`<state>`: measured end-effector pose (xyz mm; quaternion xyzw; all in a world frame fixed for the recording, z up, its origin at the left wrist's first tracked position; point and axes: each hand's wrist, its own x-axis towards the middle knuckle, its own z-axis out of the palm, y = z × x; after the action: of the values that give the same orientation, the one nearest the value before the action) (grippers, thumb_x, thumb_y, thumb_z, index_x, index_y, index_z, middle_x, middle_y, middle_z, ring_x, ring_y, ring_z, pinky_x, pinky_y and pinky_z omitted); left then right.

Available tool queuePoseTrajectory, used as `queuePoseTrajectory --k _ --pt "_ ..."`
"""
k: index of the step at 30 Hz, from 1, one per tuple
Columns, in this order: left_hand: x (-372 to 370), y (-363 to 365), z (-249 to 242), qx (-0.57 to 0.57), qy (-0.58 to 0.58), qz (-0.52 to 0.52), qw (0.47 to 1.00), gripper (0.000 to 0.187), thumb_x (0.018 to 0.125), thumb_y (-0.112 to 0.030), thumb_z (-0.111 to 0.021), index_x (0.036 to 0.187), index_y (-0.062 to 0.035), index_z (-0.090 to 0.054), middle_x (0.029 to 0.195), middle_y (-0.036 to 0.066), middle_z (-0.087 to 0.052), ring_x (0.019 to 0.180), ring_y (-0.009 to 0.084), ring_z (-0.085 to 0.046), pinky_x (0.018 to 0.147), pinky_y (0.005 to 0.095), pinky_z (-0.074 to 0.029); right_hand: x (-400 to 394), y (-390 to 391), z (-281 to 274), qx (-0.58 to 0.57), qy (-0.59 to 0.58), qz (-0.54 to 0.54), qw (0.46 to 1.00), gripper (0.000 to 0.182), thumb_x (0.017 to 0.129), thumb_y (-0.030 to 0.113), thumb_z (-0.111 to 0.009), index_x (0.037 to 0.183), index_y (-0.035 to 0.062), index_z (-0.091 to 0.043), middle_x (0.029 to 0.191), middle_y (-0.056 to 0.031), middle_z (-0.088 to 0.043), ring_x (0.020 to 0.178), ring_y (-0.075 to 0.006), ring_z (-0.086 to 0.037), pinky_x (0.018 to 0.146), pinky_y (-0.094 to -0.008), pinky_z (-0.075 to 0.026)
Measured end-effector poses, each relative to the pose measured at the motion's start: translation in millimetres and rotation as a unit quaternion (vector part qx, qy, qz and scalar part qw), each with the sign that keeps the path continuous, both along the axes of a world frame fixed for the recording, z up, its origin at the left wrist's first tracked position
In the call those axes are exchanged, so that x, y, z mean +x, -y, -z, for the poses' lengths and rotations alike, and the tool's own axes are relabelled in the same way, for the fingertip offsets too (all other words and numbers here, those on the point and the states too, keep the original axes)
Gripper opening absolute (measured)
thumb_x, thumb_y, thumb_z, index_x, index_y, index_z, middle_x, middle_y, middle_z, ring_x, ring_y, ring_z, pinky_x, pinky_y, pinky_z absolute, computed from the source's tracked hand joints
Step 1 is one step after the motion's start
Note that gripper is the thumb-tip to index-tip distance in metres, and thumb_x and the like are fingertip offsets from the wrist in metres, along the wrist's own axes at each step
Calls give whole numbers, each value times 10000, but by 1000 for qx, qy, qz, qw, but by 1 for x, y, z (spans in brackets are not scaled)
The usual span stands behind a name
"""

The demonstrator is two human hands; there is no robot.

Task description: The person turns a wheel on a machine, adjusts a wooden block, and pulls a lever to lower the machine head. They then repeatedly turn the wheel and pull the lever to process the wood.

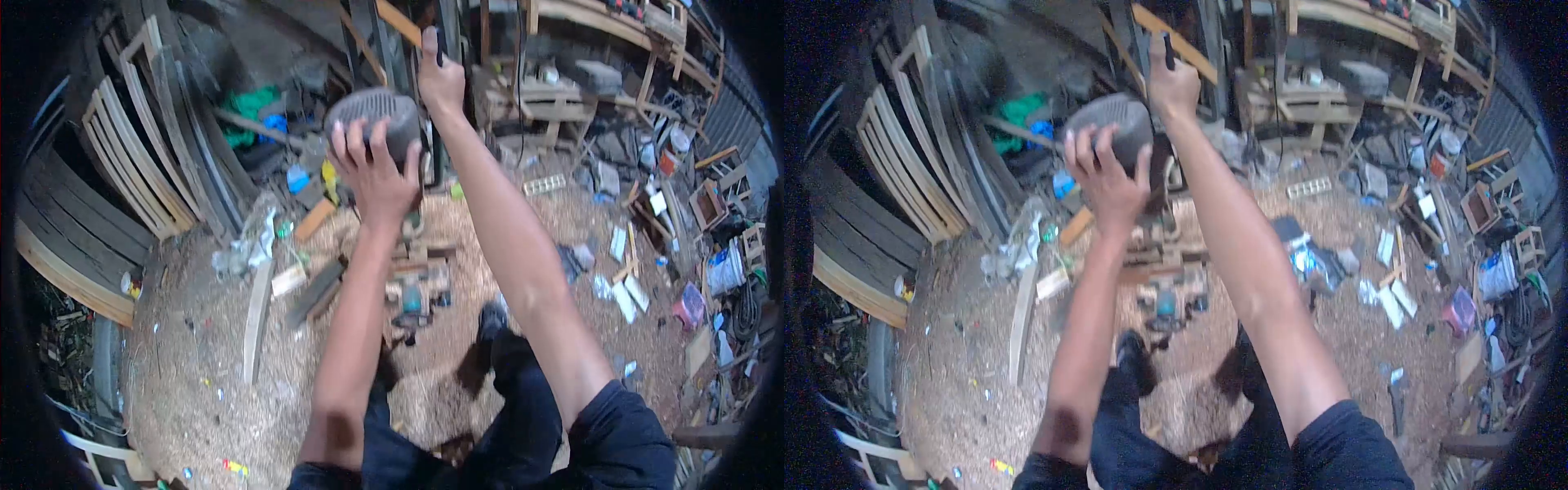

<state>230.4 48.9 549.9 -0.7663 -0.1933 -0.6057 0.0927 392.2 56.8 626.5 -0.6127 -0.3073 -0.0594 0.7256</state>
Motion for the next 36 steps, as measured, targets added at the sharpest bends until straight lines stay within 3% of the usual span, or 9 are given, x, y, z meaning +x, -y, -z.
queuePoseTrajectory --k 3,6,14,18,23,26,27,31,36 --pt "2 -1 4 -5 -11 1 1000 627 764 -227 -792 1268 -95 -444 1290 172 -372 1326 418 -275 1139 560 -224 -14 15 35 35 25 -64 997 872 846 867 -317 582 63 -529 571 21 -496 583 -67 -467 526 -249 -328" --pt "-1 7 6 -7 -19 -5 1000 653 758 -217 -799 1281 -96 -427 1291 172 -356 1331 424 -261 1144 567 -214 -24 33 39 107 -6 -115 988 917 868 838 -342 541 -9 -473 506 -38 -456 564 -145 -421 551 -358 -364" --pt "7 -7 13 33 7 3 999 632 796 -343 -761 1296 -148 -427 1296 149 -365 1324 439 -269 1072 636 -235 -44 45 39 137 -26 -95 986 881 927 773 -312 578 1 -553 512 -52 -514 572 -158 -534 591 -340 -417" --pt "8 -10 14 39 4 7 999 609 798 -316 -761 1283 -135 -440 1292 152 -370 1329 423 -269 1082 607 -241 -36 36 48 140 68 -41 987 837 933 755 -349 666 -3 -581 541 -74 -515 592 -165 -530 600 -363 -440" --pt "11 -15 16 44 12 -9 999 596 800 -349 -749 1270 -142 -448 1293 141 -366 1326 415 -271 1078 607 -248 -8 22 37 48 42 -99 993 694 1021 566 -388 1080 -77 -643 926 -176 -693 863 -312 -648 797 -412 -471" --pt "8 -9 14 36 -5 -17 999 604 814 -313 -759 1276 -83 -444 1279 154 -361 1312 392 -266 1141 576 -213 11 -39 60 207 119 110 965 621 1044 504 -383 1080 -73 -612 879 -141 -663 815 -309 -627 785 -423 -473" --pt "7 -9 14 34 -4 -13 999 602 817 -317 -756 1277 -86 -445 1282 155 -361 1315 396 -265 1137 575 -216 31 -38 75 174 138 59 973 714 991 619 -417 916 -57 -634 757 -121 -603 712 -275 -592 689 -410 -470" --pt "8 -11 12 32 3 -4 999 593 825 -328 -749 1281 -97 -449 1293 158 -360 1324 411 -262 1125 571 -222 32 -22 79 81 52 -23 995 494 957 440 -596 1228 33 -660 1101 -247 -682 1094 -379 -648 953 -393 -491" --pt "8 -9 1 19 3 0 1000 586 827 -328 -749 1281 -102 -453 1333 167 -352 1349 424 -245 1131 577 -211 57 -26 79 -79 94 31 992 364 922 322 -656 1158 48 -697 956 -270 -680 954 -427 -660 809 -445 -519"
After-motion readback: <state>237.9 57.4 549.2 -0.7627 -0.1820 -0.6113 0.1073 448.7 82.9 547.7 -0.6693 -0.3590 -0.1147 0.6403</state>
